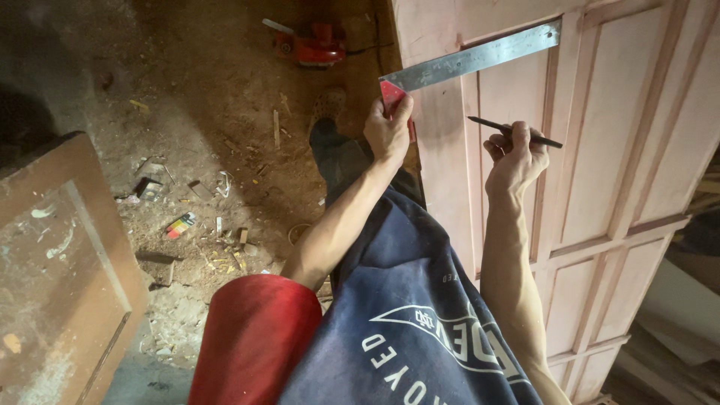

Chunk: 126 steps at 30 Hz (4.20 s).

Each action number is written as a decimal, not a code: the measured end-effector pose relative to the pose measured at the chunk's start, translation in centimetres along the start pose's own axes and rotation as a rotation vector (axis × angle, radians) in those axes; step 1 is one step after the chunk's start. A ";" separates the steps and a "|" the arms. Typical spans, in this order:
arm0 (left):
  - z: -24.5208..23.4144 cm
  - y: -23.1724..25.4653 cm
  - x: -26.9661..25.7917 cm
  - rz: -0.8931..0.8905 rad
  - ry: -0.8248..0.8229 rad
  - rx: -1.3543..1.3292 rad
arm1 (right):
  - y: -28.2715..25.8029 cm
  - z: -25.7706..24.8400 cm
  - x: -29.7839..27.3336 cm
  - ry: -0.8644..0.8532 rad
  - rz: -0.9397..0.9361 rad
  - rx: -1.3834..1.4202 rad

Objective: The person uses a metal ruler and a pencil to draw straight lines on a wooden door. They repeatedly reposition the ruler and draw lines along its edge to mark the surface.

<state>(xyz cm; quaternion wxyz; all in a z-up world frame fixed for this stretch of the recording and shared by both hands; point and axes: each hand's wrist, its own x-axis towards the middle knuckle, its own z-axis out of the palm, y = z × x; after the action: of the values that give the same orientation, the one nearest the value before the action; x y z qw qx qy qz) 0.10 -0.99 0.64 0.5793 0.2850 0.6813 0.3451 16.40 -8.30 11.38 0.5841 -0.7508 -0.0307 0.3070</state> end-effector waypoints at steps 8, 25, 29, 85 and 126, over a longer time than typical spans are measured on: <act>-0.1 -0.1 0.0 0.020 0.018 0.050 | 0.3 0.1 0.0 0.003 0.022 -0.013; 0.1 -0.1 0.0 -0.006 0.005 0.010 | 0.0 3.2 -0.6 -0.068 0.033 0.008; 0.2 0.0 0.2 -0.035 -0.001 0.026 | 0.3 4.2 -0.8 -0.075 0.030 -0.030; 0.0 0.3 0.3 -0.004 0.002 0.055 | 2.9 2.9 -1.8 -0.117 0.084 -0.124; 6.8 -0.4 -0.9 1.059 -0.429 0.817 | 2.7 2.1 7.6 -0.195 -0.572 -0.850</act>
<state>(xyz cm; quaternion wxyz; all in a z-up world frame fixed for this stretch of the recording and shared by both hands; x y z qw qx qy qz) 6.99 -0.97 0.26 0.3015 0.8351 0.3966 0.2334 20.71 -4.29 5.46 0.2827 -0.8511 -0.4109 0.1639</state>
